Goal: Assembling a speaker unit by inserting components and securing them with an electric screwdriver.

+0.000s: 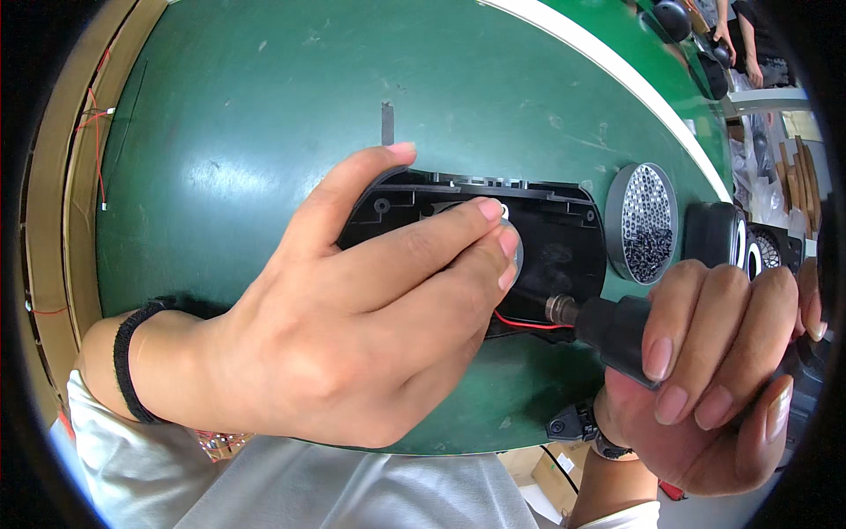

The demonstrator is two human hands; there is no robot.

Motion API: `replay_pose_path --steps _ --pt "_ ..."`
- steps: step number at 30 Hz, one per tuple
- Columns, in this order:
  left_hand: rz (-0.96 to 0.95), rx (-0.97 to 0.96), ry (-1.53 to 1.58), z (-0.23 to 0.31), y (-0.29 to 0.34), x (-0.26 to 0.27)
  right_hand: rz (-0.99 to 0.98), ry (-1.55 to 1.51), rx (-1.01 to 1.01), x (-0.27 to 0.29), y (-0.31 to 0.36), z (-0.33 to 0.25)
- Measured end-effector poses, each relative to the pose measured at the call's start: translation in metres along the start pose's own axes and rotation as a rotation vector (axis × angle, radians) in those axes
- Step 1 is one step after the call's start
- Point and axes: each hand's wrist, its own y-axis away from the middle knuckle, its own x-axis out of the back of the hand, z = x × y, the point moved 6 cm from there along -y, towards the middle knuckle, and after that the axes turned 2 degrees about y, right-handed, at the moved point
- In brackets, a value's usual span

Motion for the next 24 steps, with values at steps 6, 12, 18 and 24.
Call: replay_pose_path --steps 6,12,18,24 --pt "0.017 0.007 -0.009 0.001 0.001 0.0 -0.006 -0.04 0.001 -0.003 0.001 0.005" --pt "0.08 0.01 -0.011 0.0 0.001 -0.003 -0.021 -0.04 -0.018 -0.006 0.002 0.006" --pt "0.17 -0.017 -0.033 0.003 0.002 -0.004 0.006 -0.017 0.013 -0.005 0.002 0.004" --pt "0.206 -0.012 -0.043 0.004 0.003 -0.004 0.019 0.011 0.033 -0.011 0.007 0.005"
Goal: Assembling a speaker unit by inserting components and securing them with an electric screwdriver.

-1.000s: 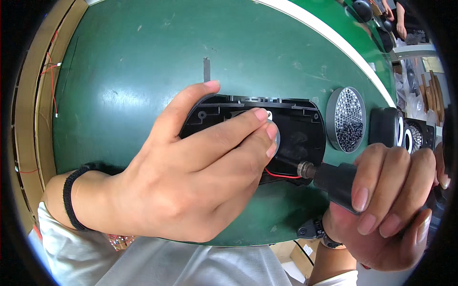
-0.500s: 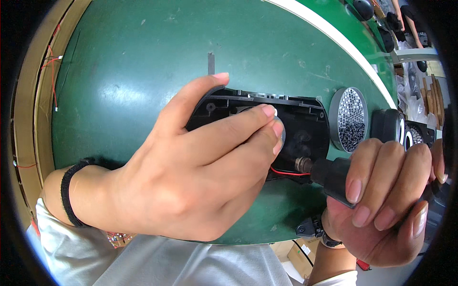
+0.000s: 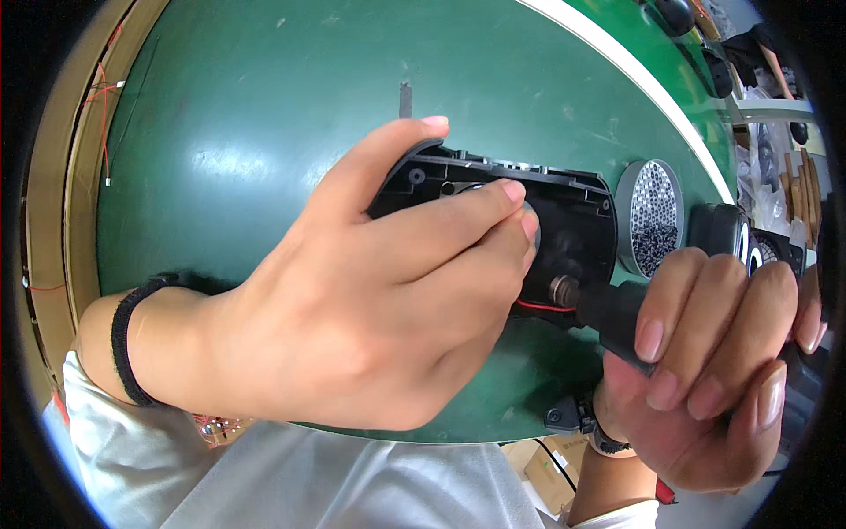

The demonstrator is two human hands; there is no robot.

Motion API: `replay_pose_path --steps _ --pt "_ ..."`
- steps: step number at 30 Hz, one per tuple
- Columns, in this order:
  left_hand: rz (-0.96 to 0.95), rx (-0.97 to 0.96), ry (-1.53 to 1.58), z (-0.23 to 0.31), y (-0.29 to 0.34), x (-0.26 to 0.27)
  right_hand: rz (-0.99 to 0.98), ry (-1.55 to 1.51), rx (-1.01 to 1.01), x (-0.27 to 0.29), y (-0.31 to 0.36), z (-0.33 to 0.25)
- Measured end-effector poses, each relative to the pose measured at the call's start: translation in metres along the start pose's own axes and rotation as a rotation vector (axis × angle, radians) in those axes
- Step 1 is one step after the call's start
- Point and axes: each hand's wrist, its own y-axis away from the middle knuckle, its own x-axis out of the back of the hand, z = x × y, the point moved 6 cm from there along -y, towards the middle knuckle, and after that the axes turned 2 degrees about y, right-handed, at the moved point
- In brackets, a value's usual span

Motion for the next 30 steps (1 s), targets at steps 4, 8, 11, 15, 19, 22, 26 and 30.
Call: replay_pose_path --steps 4,8,11,15,19,22,26,30 --pt "0.001 0.003 -0.006 -0.001 0.002 0.0 -0.076 -0.028 -0.003 -0.002 -0.006 0.003" --pt "-0.038 -0.018 -0.016 0.0 0.0 0.003 -0.046 -0.06 -0.011 -0.003 -0.01 0.007" --pt "-0.15 -0.033 -0.031 0.001 -0.001 0.006 0.001 -0.034 -0.04 -0.008 -0.008 0.01" --pt "-0.215 -0.066 -0.054 -0.009 0.002 0.006 0.0 -0.047 -0.015 -0.007 -0.017 0.009" --pt "-0.17 -0.114 -0.026 0.002 -0.001 0.016 0.005 -0.096 0.2 0.016 -0.033 -0.054" --pt "-0.238 -0.13 -0.115 -0.001 0.004 0.005 0.417 0.086 0.234 0.066 -0.033 -0.053" --pt "-0.233 -0.109 -0.095 -0.005 0.009 0.005 0.641 0.452 0.344 0.089 -0.027 -0.049" --pt "-0.251 -0.131 -0.062 -0.007 0.006 0.013 0.704 0.673 0.545 0.071 -0.025 -0.066"
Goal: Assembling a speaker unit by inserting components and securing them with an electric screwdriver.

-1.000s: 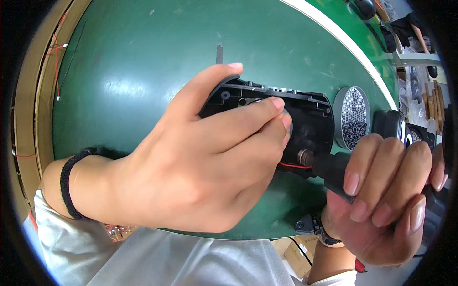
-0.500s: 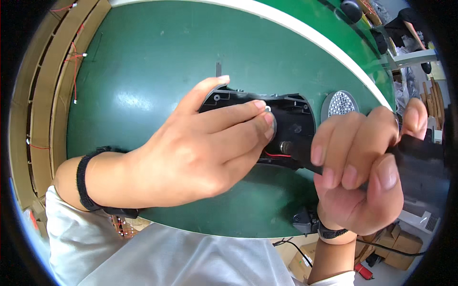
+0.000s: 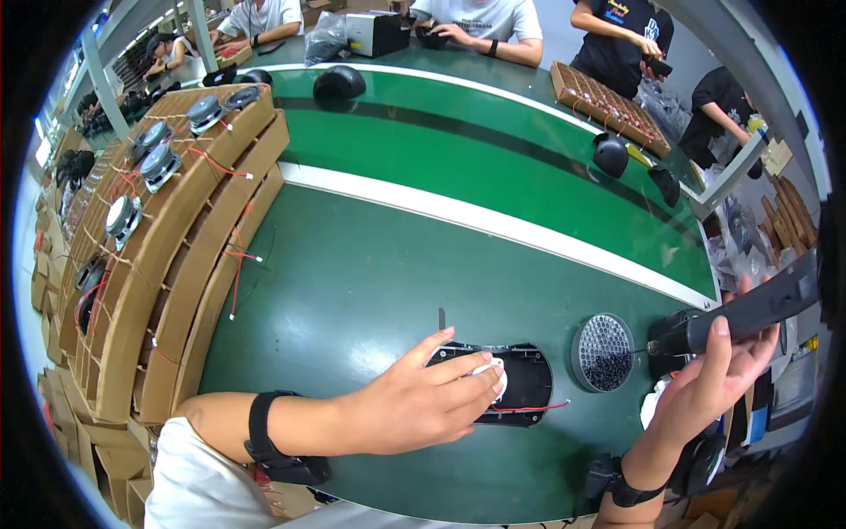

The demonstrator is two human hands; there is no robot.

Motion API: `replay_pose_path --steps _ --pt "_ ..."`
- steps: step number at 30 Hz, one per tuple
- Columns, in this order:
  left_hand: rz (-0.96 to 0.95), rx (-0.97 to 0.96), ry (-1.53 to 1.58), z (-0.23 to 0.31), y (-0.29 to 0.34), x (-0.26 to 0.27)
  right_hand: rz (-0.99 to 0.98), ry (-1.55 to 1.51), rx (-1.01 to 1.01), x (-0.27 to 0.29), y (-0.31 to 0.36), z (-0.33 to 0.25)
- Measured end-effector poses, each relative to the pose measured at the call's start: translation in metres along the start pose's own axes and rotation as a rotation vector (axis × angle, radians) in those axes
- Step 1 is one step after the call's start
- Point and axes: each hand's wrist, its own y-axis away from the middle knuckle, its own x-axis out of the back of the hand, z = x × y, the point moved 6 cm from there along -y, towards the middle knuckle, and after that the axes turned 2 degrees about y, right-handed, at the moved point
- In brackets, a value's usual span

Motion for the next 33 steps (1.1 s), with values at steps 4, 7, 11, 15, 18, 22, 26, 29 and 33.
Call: replay_pose_path --steps 4,7,11,15,18,22,26,29,33 --pt "0.008 -0.03 0.062 -0.001 -0.009 0.006 0.249 0.571 0.406 0.093 0.026 0.012" --pt "-0.005 0.034 0.12 -0.016 -0.003 0.007 -1.166 0.247 0.328 -0.05 0.052 -0.054" --pt "0.06 0.028 0.229 -0.025 -0.001 0.018 -1.557 0.094 -0.074 -0.068 0.102 0.008" --pt "0.229 0.016 0.439 -0.045 0.001 0.022 -1.471 0.13 -0.33 -0.067 0.105 0.01" --pt "0.374 0.126 0.535 -0.068 0.008 0.012 -1.415 0.135 -0.413 -0.069 0.108 0.022" --pt "0.761 0.492 0.578 -0.094 0.023 0.01 -1.233 0.25 -0.454 -0.118 0.083 0.042" --pt "0.799 0.751 0.585 -0.106 0.029 -0.005 -0.942 0.309 -0.5 -0.214 0.047 0.092" --pt "0.628 0.741 0.477 -0.099 0.02 -0.012 -0.815 0.455 -0.507 -0.289 0.016 0.142" --pt "0.546 0.751 0.478 -0.096 0.017 -0.013 -0.688 0.694 -0.629 -0.369 -0.006 0.21"
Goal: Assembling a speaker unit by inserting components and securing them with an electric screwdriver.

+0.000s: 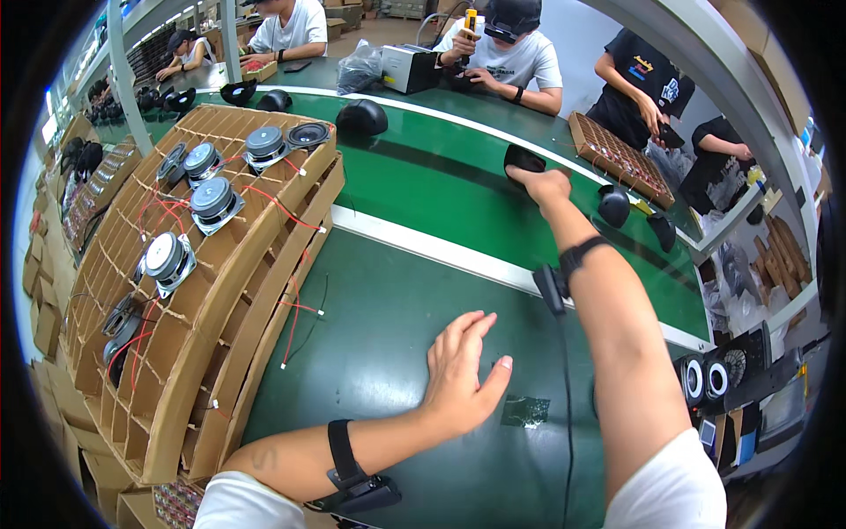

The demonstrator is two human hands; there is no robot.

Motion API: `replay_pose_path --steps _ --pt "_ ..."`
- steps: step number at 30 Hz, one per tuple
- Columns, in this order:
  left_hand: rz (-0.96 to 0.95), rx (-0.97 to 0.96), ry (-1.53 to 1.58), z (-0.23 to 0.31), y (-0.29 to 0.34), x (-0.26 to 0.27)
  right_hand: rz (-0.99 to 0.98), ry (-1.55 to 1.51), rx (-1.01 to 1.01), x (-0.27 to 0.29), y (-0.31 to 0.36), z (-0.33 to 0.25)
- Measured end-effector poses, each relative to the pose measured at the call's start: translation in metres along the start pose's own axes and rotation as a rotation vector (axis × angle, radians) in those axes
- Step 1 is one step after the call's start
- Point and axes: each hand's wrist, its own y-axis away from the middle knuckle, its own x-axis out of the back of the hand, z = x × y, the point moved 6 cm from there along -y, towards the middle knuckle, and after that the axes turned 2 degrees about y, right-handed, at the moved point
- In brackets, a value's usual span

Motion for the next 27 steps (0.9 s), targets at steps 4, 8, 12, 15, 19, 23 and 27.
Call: replay_pose_path --steps 4,8,12,15,19,23,27 --pt "-0.046 -0.003 0.0 0.003 0.001 0.001 0.094 0.127 -0.089 -0.042 -0.044 -0.014" --pt "-0.086 -0.004 -0.029 0.005 0.002 0.003 0.116 0.095 -0.076 -0.068 -0.045 -0.018" --pt "-0.087 -0.017 -0.06 0.006 -0.001 0.001 0.028 -0.069 -0.13 -0.056 -0.023 -0.014" --pt "-0.067 -0.024 -0.07 0.003 -0.001 0.001 0.02 -0.026 -0.037 -0.039 -0.009 -0.008" --pt "-0.071 -0.024 -0.087 0.004 -0.002 -0.002 0.071 -0.077 0.146 0.008 -0.008 0.022" --pt "-0.079 -0.048 -0.076 0.003 -0.001 -0.005 0.269 -0.049 0.133 0.057 -0.001 0.064" --pt "-0.1 -0.064 -0.089 0.004 -0.001 -0.005 0.188 0.092 0.001 0.087 -0.023 0.123"
